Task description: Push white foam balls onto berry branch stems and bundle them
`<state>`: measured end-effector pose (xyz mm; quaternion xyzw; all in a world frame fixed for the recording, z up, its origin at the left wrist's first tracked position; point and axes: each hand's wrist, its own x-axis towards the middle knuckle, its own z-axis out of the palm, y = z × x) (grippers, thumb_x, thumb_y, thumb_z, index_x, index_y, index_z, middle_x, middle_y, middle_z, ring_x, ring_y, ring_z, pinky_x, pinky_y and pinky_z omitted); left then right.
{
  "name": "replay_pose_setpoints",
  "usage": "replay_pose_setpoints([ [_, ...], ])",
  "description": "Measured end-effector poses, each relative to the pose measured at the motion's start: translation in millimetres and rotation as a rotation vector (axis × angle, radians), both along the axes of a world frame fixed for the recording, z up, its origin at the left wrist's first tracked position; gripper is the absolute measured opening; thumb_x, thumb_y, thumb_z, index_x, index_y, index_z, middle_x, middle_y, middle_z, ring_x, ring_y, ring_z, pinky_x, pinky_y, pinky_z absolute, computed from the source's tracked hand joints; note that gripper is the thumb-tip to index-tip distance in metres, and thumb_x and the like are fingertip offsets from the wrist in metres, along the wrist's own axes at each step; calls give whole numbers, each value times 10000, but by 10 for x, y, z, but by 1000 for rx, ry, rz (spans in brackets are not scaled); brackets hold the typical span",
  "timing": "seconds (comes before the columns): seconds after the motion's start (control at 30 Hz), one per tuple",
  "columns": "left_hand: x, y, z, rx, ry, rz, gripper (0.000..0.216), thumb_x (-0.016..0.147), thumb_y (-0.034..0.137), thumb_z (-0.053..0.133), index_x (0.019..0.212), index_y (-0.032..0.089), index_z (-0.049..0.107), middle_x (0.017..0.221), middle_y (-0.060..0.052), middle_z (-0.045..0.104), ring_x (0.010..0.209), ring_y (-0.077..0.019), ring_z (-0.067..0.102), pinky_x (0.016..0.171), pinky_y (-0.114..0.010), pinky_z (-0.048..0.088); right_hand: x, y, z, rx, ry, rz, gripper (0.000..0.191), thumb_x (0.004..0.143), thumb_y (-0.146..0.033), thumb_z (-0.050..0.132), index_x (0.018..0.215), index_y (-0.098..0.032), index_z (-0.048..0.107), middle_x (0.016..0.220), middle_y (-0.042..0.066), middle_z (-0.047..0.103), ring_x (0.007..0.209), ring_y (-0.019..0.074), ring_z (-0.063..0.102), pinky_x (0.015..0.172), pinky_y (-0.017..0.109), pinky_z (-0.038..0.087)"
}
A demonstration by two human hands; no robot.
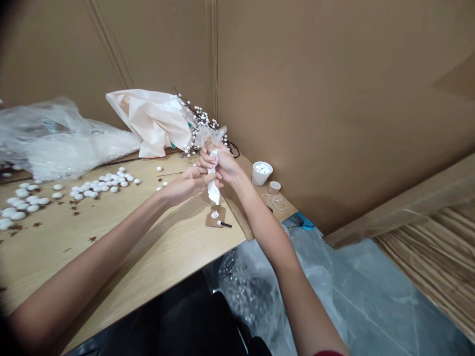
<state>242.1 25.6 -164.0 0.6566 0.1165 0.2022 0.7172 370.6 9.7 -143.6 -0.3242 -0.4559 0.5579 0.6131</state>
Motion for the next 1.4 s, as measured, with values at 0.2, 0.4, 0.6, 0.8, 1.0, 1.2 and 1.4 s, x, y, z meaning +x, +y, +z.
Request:
replay_pose_setpoints([
  [0.2,24,-129,-39,138,104,17,195,882,293,506,800,122,551,783,-66,619,703,-141,568,694,-291,434,28,-95,-22,-47,323,106,353,928,-68,253,609,-193,341,399,-114,178,323,55,177,477,148,410],
  [0.4,24,-106,-159,486,88,40,281,923,373,412,793,153,528,791,-47,574,723,-147,535,699,-290,442,41,-77,-55,-127,469,90,323,940,-123,302,626,-200,309,419,-120,150,309,55,173,441,152,370],
  [0.6,20,-134,-207,549,64,43,330,935,414,356,760,169,491,771,-41,542,725,-155,514,680,-289,431,84,-48,-156,3,601,271,284,930,-192,337,647,-205,329,423,-123,150,305,58,217,446,165,405],
  [0.8,19,-125,-267,577,56,27,286,939,345,356,798,160,523,760,-31,531,705,-148,491,672,-284,414,71,-45,-193,-76,804,299,356,970,-251,232,646,-188,365,414,-120,177,298,47,274,443,145,428],
  [1.0,6,-117,-271,763,105,103,302,945,337,329,743,169,478,768,-34,494,740,-164,461,699,-309,379,110,-14,-224,-96,888,458,441,960,-272,121,632,-180,401,409,-109,177,304,53,318,448,145,452],
  [1.2,-8,-121,-225,967,129,146,369,953,333,300,636,186,418,702,-32,461,755,-188,446,703,-337,367,90,-35,-203,-144,953,537,480,919,-305,87,590,-183,414,392,-109,177,289,54,324,446,138,449],
  [1.4,-15,-121,-259,1045,156,171,276,925,218,331,666,188,422,665,-13,490,648,-149,445,612,-287,351,45,-77,-157,-357,1065,505,448,831,-348,130,544,-198,439,352,-112,201,262,57,301,411,130,413],
])
